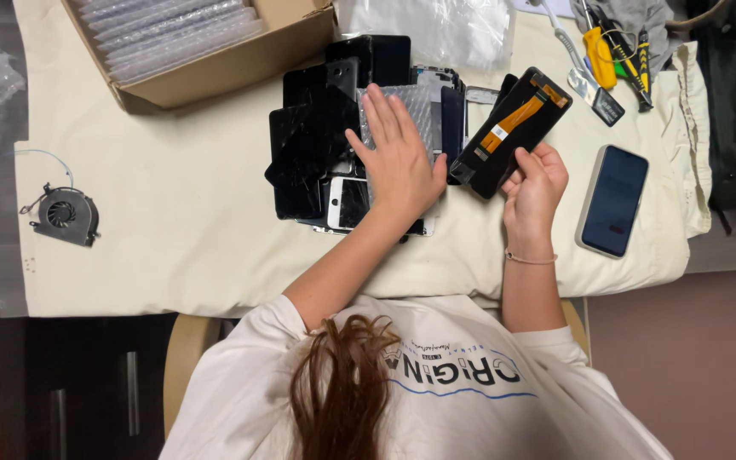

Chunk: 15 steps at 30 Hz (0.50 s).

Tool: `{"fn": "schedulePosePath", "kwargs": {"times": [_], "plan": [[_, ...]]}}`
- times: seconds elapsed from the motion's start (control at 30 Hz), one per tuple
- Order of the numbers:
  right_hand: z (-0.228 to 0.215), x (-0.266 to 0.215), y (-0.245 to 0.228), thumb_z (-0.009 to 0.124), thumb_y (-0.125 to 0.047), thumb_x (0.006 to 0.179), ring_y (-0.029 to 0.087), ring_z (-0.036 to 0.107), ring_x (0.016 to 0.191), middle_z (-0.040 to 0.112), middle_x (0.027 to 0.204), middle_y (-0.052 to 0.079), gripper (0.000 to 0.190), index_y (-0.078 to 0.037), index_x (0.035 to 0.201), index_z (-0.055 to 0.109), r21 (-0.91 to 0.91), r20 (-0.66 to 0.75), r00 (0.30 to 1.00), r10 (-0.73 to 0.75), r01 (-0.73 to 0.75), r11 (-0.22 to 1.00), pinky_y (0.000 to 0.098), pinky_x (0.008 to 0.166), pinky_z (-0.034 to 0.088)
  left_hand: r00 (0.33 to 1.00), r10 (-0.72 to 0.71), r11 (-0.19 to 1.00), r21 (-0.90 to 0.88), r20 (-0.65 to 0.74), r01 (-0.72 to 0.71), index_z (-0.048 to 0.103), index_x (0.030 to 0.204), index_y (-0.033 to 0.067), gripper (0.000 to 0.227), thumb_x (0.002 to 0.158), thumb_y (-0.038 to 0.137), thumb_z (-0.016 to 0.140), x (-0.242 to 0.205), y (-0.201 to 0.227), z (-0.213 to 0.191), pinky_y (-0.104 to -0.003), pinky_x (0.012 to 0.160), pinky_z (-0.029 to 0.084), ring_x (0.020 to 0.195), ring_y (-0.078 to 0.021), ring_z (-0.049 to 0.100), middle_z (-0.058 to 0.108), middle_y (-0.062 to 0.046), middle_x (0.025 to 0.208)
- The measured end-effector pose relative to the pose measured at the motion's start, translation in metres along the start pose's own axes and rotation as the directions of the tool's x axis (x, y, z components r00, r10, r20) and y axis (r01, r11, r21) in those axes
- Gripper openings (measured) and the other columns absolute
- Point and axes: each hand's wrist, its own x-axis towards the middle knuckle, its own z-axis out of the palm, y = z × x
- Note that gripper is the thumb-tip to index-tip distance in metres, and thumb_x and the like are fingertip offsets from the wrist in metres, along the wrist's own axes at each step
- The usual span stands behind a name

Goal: The person wraps several disassembled smartphone components in bubble wrap and plastic bags. They place the wrapped items into a cardboard box filled with additional bubble wrap.

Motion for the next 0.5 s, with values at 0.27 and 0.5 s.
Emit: {"fn": "schedulePosePath", "kwargs": {"times": [0.27, 0.5], "plan": [[-0.004, 0.006, 0.003, 0.062, 0.004, 0.093, 0.012, 0.064, 0.07, 0.066, 0.08, 0.004, 0.011, -0.004, 0.1, 0.065, 0.048, 0.11, 0.993, 0.028, -0.034, 0.998, 0.0217, 0.06, 0.054, 0.988, 0.07, 0.991, -0.103, -0.138, -0.084, 0.046, 0.151, -0.007, 0.088, 0.09, 0.052, 0.067, 0.005, -0.007, 0.027, -0.062, 0.122, 0.028, 0.155, -0.0386, 0.022, 0.029, -0.026, 0.164], [0.004, -0.007, 0.011, 0.06, 0.004, 0.093, 0.017, 0.073, 0.081, 0.073, 0.09, 0.01, 0.016, -0.001, 0.107, 0.067, 0.101, 0.412, 0.892, 0.186, -0.248, 0.964, 0.0234, 0.074, 0.061, 0.962, 0.081, 0.874, -0.445, -0.262, -0.195, 0.046, 0.15, -0.0062, 0.073, 0.087, 0.026, 0.064, 0.005, -0.022, 0.036, -0.055, 0.125, 0.035, 0.155, -0.0384, 0.031, 0.035, -0.024, 0.163]]}}
